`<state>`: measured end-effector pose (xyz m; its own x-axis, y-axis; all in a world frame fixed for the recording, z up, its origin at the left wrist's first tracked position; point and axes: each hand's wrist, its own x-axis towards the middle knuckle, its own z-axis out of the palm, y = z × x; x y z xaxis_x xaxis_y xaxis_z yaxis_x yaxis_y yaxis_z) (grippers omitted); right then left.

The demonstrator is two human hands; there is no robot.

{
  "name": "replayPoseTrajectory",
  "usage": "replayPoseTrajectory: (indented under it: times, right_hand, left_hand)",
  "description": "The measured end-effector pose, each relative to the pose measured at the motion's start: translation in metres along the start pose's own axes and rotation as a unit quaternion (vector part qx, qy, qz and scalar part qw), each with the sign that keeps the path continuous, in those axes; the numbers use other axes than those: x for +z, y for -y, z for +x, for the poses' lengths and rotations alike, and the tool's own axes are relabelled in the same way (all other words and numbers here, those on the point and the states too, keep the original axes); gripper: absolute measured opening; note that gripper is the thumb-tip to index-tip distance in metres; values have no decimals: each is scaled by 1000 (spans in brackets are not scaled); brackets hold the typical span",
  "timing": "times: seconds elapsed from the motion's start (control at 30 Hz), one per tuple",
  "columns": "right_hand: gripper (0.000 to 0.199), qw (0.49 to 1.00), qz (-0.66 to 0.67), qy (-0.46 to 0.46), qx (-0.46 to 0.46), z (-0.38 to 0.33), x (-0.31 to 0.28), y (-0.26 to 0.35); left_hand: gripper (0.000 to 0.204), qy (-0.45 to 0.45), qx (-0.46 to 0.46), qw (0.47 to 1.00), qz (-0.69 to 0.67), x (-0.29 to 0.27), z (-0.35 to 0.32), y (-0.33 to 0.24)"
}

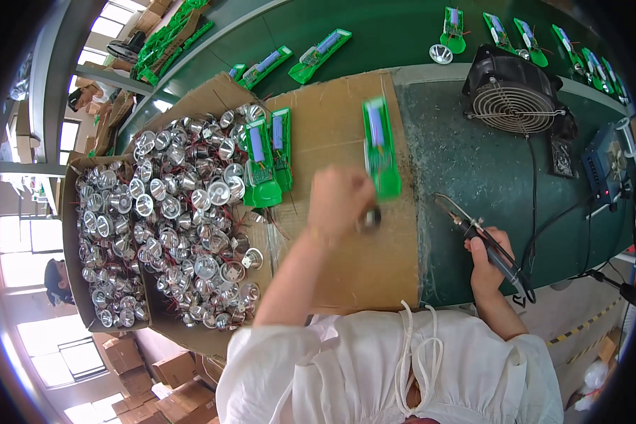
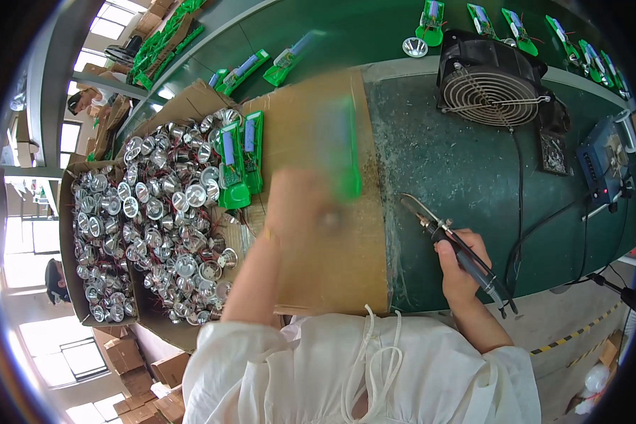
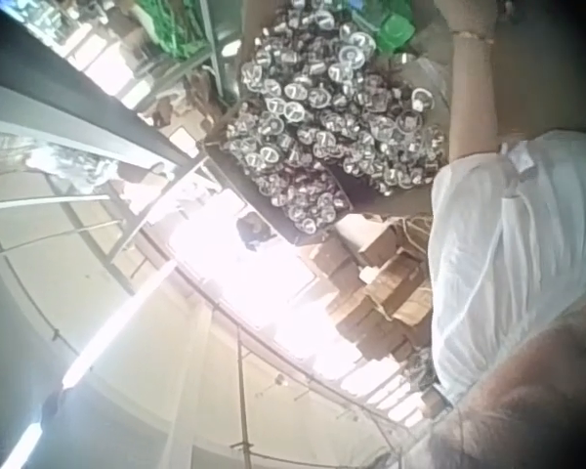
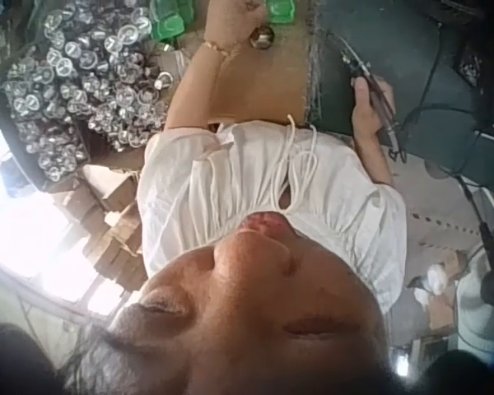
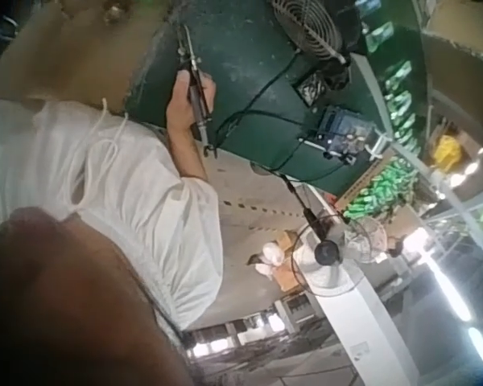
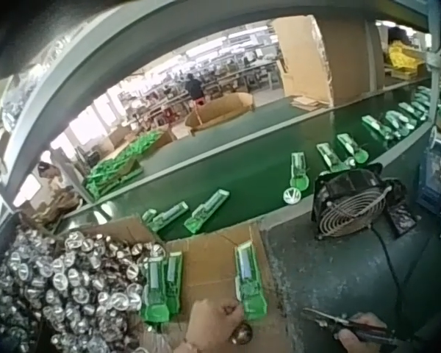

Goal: The person solders electrical wires onto a circuit board with a soldering iron, working within a light housing on an assembly line.

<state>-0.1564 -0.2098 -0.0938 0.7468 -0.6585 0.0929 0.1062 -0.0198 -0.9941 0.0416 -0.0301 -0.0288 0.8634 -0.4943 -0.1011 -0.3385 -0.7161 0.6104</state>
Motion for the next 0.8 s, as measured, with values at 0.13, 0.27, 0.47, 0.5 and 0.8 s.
replayPoseTrajectory:
  times: [0.13,0.27,0.47,0.5,0.8]
  right_hand:
    - [12,997,-42,59,-29,0,4,5]
    - [12,996,-61,59,-41,1,-1,-3]
    - [12,998,-57,40,-12,1,-4,-7]
    - [11,996,-63,51,-24,2,-4,-8]
    - [13,998,-39,39,-28,1,6,-3]
  left_hand:
    - [18,-153,48,976,145,-12,138,29]
    - [34,-186,45,968,163,-43,187,26]
    - [55,-290,-25,913,287,-110,61,28]
    - [61,-251,-121,911,305,-112,41,36]
    - [57,-258,-98,940,201,-93,-21,74]
